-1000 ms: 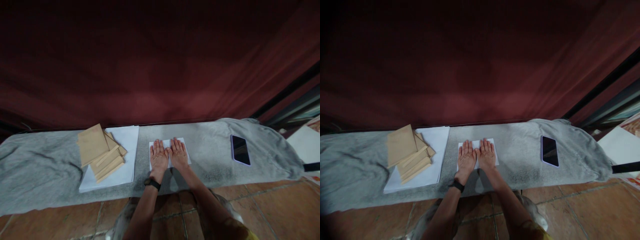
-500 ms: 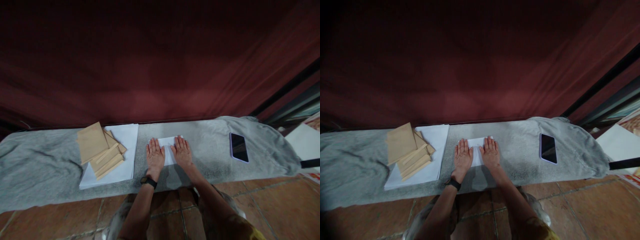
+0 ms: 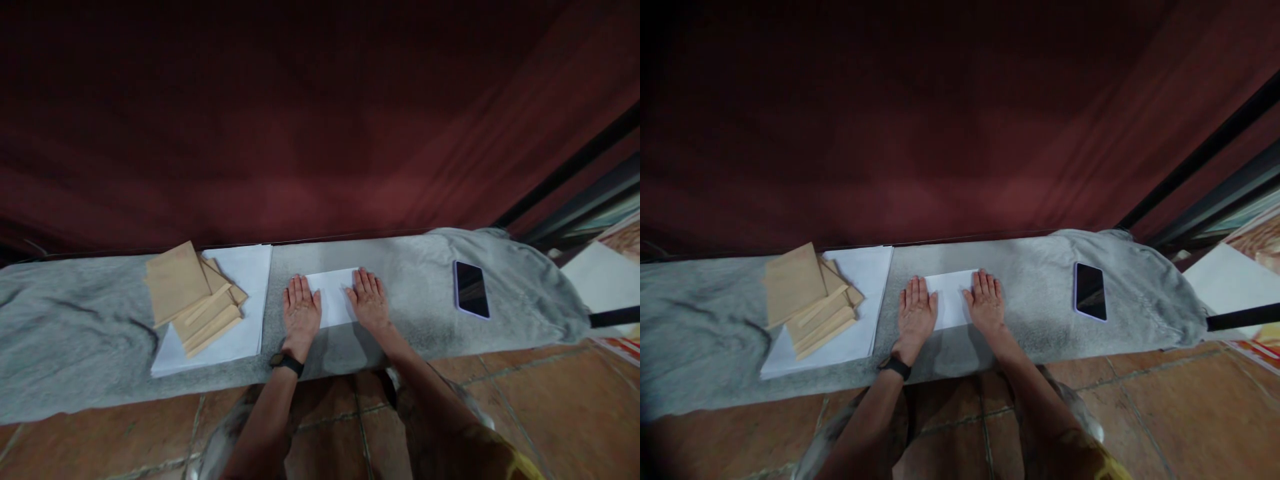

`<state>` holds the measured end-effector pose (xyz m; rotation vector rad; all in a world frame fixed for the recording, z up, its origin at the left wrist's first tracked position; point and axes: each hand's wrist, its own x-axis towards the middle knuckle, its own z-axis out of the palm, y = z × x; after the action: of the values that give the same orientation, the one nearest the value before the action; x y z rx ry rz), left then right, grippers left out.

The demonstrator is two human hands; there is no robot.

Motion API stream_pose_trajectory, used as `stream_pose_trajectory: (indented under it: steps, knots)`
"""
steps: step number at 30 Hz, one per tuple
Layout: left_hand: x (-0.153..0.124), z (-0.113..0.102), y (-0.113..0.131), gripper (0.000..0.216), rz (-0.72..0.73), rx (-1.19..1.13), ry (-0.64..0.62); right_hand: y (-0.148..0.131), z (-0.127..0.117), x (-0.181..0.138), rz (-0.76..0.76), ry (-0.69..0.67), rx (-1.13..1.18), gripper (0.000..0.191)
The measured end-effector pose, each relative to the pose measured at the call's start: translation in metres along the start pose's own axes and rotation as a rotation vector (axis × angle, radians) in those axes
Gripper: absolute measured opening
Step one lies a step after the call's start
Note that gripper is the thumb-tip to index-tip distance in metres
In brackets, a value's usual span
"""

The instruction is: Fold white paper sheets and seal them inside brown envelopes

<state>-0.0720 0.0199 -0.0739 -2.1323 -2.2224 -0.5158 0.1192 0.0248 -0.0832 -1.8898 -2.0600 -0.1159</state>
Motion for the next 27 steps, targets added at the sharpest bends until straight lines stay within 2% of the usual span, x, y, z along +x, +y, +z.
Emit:
stream_pose_trajectory:
  steps: [14, 24, 27]
  knots:
    - [-0.006, -0.007, -0.013, 0.066, -0.005, 0.044, 0.002, 0.011, -0.006, -0.001, 0.005, -0.028, -0.041, 0.062]
    - [-0.010, -0.010, -0.018, 0.067, -0.031, -0.013, 0.088, 0.018, -0.011, -0.002, 0.049, -0.032, -0.058, 0.062]
    - [-0.014, -0.013, -0.011, 0.067, 0.022, -0.055, 0.109, 0.017, -0.012, -0.003, 0.063, -0.021, -0.033, 0.062]
